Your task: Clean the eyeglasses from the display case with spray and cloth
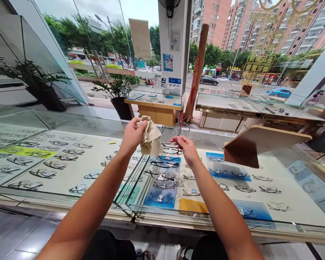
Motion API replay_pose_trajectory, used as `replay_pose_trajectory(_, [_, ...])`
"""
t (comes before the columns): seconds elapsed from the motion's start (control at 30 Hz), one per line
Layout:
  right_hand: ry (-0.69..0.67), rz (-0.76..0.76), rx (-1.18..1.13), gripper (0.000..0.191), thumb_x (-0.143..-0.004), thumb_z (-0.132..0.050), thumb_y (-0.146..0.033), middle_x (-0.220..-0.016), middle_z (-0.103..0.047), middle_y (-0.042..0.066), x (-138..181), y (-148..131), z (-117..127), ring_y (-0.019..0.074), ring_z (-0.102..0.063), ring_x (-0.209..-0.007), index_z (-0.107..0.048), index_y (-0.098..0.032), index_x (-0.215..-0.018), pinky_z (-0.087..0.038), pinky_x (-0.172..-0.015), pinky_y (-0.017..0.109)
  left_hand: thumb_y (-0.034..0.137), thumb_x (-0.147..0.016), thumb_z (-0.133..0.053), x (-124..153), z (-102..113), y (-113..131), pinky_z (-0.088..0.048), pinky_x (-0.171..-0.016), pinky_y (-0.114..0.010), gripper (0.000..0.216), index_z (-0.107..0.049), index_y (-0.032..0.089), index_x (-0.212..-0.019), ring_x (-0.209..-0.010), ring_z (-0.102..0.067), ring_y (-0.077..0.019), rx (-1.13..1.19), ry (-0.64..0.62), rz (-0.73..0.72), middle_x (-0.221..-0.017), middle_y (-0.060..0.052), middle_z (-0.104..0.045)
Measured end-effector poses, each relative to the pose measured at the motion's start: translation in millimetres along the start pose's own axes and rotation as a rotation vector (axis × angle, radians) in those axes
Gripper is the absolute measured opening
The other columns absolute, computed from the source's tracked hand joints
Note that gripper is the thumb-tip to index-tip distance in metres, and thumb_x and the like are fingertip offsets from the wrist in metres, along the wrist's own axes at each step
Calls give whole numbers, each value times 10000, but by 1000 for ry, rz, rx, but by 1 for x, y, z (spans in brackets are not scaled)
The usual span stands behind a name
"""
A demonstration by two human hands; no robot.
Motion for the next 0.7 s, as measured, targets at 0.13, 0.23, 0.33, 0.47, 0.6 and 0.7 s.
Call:
replay_pose_trajectory(0.13, [-21,14,7,493,-769,-856,-694,-1058,-822,81,1,-2,-2,188,-638,-850,-789,-241,-951,-454,-761,319,618,-841,-781,18,-32,-8,-371,-486,-217,455,-582,222,-945,-501,-527,-118,41,-165,129,-630,41,-634])
replay_pose_trajectory(0.23, [-50,12,30,509,-785,-835,-715,-1040,-820,75,1,1,-3,183,-631,-838,-800,-240,-965,-447,-759,315,733,-824,-758,30,-45,-16,-400,-481,-222,557,-557,234,-969,-499,-548,-124,104,-280,130,-630,47,-645])
replay_pose_trajectory(0.33, [-97,0,46,502,-789,-844,-700,-996,-814,62,0,6,-4,179,-631,-842,-817,-235,-976,-443,-777,310,780,-803,-760,36,-50,-21,-481,-532,-244,619,-562,234,-1017,-566,-624,-149,175,-383,133,-683,26,-689])
replay_pose_trajectory(0.47, [-144,-24,84,491,-806,-835,-695,-971,-804,55,1,8,-7,184,-628,-852,-828,-235,-974,-452,-802,319,756,-804,-787,38,-48,-23,-508,-579,-247,609,-635,203,-1008,-610,-633,-142,223,-426,133,-725,7,-694])
replay_pose_trajectory(0.6, [-169,-56,96,482,-808,-829,-708,-964,-796,51,5,6,-10,196,-640,-872,-831,-251,-962,-473,-824,331,734,-807,-806,40,-48,-26,-509,-595,-233,594,-680,173,-956,-601,-601,-113,328,-464,220,-753,-7,-694])
replay_pose_trajectory(0.7, [-193,-31,116,468,-828,-820,-695,-978,-795,53,5,7,-10,200,-645,-886,-843,-251,-974,-474,-840,336,638,-794,-876,43,-49,-26,-499,-588,-211,536,-693,164,-964,-599,-587,-95,428,-509,308,-759,-6,-689])
Point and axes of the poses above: each hand's wrist, its own x-axis away from the middle knuckle, its own z-axis out of the back of the hand, y = z × x, the point moved 1 cm from there along -x, towards the middle knuckle
